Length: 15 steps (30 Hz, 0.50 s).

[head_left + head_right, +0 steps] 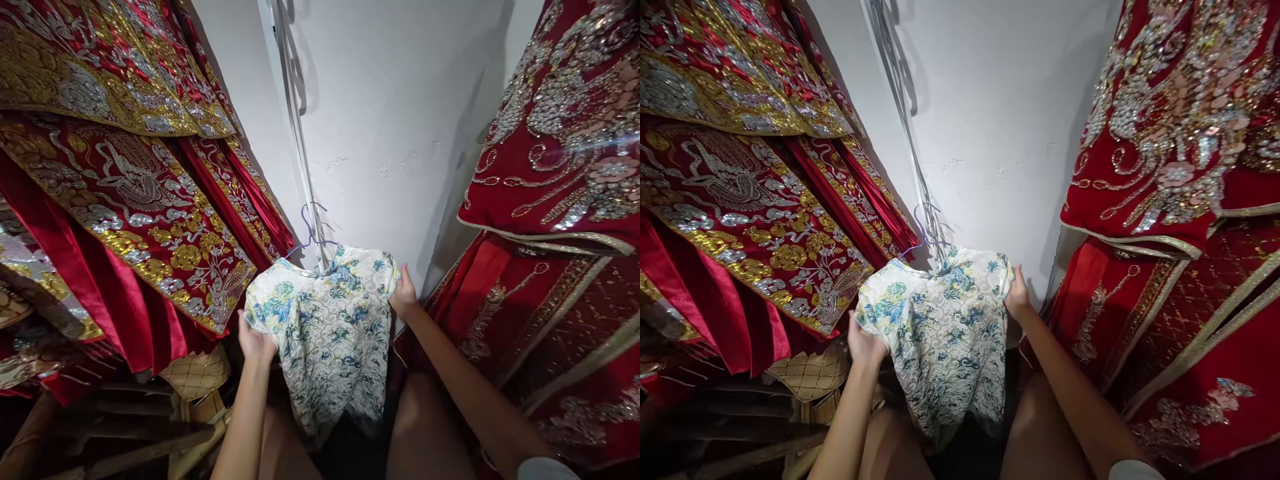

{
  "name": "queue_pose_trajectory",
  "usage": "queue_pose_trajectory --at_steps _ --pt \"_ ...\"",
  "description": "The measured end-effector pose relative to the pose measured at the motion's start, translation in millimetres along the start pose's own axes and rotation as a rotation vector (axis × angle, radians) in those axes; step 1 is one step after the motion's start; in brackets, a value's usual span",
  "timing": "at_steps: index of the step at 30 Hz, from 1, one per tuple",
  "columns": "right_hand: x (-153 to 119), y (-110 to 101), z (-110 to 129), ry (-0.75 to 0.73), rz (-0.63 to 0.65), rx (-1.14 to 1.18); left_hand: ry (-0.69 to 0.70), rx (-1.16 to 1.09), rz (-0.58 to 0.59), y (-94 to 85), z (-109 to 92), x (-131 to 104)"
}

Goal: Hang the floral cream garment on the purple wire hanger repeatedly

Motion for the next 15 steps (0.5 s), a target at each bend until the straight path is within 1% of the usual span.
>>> queue_pose_trajectory --at_steps 2,4,7,9,10,11,12,14,15 --pt "11.2 -6.8 0.2 0.04 -0.074 0.146 0.001 -0.159 -0.094 2.8 -16.7 2.3" --pt "24.8 -16.2 9.5 0.062 -0.162 0.282 0.035 -0.191 -0.117 10.1 -33.5 4.9" --pt "45.5 -30.1 38.3 0.027 -0.291 0.343 0.143 -0.05 -0.149 15.5 -57.1 10.1" --pt "54.3 -35.1 61.3 -0.011 -0.356 0.336 0.223 0.102 -0.163 11.8 -69.7 13.9" --pt "55.5 -35.0 72.6 -0.032 -0.361 0.331 0.255 0.192 -0.146 8.7 -74.1 15.5" --pt "53.7 -33.0 83.2 -0.052 -0.343 0.329 0.277 0.293 -0.114 5.5 -76.5 16.7" --pt "48.5 -28.9 93.0 -0.074 -0.297 0.326 0.283 0.401 -0.07 2.4 -76.6 17.4" --pt "26.4 -16.8 109.9 -0.109 -0.148 0.306 0.251 0.6 0.02 -2.8 -69.4 16.8" --pt "9.8 -9.0 117.5 -0.134 -0.034 0.273 0.231 0.663 0.046 -4.9 -63.0 15.5"
Point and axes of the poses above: each hand's wrist, its own x-axis towards the middle knuckle, its own y-axis out of the palm, z = x × y, the point moved 3 cm from there along x, towards the middle knuckle, and after that the axes turned 12 degrees about -x, right-handed, at the moved point
